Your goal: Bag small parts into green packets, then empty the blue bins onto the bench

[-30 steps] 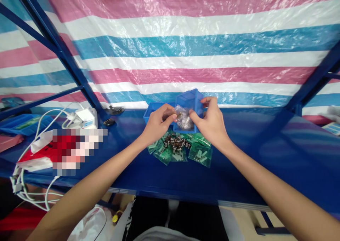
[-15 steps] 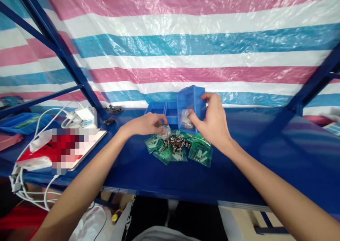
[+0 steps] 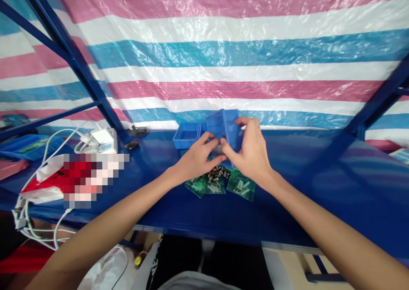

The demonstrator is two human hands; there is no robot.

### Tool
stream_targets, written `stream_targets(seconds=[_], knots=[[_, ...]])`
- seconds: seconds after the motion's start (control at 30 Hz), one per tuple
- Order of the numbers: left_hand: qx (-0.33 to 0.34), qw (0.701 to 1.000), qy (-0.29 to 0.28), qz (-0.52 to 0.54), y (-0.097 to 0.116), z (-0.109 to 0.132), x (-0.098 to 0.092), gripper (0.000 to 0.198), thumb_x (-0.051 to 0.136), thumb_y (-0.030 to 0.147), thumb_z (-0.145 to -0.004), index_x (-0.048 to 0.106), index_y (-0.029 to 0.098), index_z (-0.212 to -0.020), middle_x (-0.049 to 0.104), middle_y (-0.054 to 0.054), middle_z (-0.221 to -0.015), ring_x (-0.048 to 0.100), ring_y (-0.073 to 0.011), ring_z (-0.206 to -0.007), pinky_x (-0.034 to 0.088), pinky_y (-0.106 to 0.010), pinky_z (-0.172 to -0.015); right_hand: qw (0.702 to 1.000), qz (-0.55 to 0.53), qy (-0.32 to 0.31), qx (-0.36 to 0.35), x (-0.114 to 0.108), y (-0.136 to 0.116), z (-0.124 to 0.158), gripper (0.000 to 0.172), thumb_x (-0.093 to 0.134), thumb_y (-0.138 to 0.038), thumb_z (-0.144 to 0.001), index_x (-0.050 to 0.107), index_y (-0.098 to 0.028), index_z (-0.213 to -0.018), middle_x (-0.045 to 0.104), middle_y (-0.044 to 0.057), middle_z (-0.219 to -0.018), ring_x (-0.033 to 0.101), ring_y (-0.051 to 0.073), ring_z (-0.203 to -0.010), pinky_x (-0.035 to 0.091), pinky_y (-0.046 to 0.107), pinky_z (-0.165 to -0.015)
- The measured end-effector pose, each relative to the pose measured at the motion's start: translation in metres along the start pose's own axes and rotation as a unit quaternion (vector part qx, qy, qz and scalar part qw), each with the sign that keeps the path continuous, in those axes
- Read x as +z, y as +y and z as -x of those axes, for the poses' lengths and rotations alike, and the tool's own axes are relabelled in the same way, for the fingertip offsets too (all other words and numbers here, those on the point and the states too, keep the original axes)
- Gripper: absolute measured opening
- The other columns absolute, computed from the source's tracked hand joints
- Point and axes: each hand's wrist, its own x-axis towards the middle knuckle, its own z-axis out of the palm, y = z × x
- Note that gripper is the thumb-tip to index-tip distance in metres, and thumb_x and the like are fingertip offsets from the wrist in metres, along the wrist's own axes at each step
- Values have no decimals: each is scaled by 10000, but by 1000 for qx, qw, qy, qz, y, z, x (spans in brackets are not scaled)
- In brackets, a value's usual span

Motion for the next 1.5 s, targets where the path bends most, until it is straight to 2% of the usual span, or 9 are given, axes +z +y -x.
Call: stream_targets(seconds=[0.1, 0.27, 0.5, 0.77, 0.9, 1.0, 1.1, 1.27, 1.5], knots=[[-12, 999, 22, 31, 0, -1, -1, 205, 596, 384, -1006, 636, 206, -1101, 575, -83, -1172, 617, -221, -1021, 558, -381, -877, 1000, 8, 1, 1, 0, 2, -1, 546, 689, -502, -832, 477, -239, -1260, 598, 163, -1244, 665, 329, -975, 564, 498, -757], [-33, 996, 34, 78, 1, -5, -15, 162, 577, 343, -1013, 633, 212, -935, 673, -28, -968, 636, -180, -884, 522, -359, -877, 1000, 11, 17, 22, -4, 10, -7, 562, 688, -532, -840, 492, -260, -1291, 586, 164, -1277, 652, 347, -990, 551, 525, -778], [-98, 983, 53, 149, -18, -9, -27, 115, 535, 260, -994, 632, 220, -1040, 706, -9, -853, 642, -164, -772, 501, -328, -756, 999, 29, 29, 20, -6, 18, -12, 580, 671, -565, -853, 493, -264, -1316, 595, 164, -1264, 642, 362, -1000, 551, 549, -802], [-163, 971, -101, 142, -44, -10, -43, 237, 637, 409, -940, 716, 186, -950, 636, 0, -648, 521, -123, -545, 401, -286, -574, 998, 61, -8, -33, -10, 25, -15, 645, 672, -540, -849, 461, -255, -1388, 588, 177, -1324, 646, 367, -1044, 555, 563, -853], [-172, 976, -118, 65, -43, -6, -38, 295, 687, 472, -914, 731, 184, -958, 650, -23, -653, 595, -163, -601, 432, -296, -592, 996, 61, -19, -59, -12, 29, -17, 667, 706, -500, -823, 479, -245, -1396, 586, 186, -1331, 647, 384, -1064, 561, 567, -848], [-125, 988, -58, -69, -34, -4, -33, 391, 662, 553, -935, 706, 178, -1040, 684, -69, -820, 653, -219, -757, 493, -333, -683, 995, 60, -18, -83, -13, 33, -18, 664, 730, -463, -817, 498, -244, -1400, 590, 188, -1340, 658, 384, -1057, 569, 557, -837], [-11, 989, 5, -150, -21, -3, -27, 410, 582, 517, -1005, 636, 184, -1239, 658, -116, -1147, 652, -250, -991, 547, -377, -837, 990, 64, 4, -124, -14, 35, -19, 655, 736, -460, -816, 502, -248, -1390, 605, 173, -1320, 676, 365, -1012, 587, 536, -794], [152, 957, 2, -246, -6, -3, -16, 406, 565, 273, -1032, 523, 142, -1414, 536, -151, -1429, 545, -275, -1212, 495, -423, -1057, 982, 40, 24, -186, -13, 30, -14, 665, 736, -447, -826, 469, -252, -1403, 626, 151, -1278, 687, 277, -826, 605, 474, -706], [185, 931, -39, -313, -9, -2, -10, 245, 457, 163, -1050, 659, 168, -1188, 669, -99, -1084, 565, -261, -1062, 513, -372, -869, 976, 23, 11, -216, -5, 23, -6, 670, 725, -462, -848, 458, -244, -1423, 645, 160, -1301, 711, 292, -914, 613, 445, -732]])
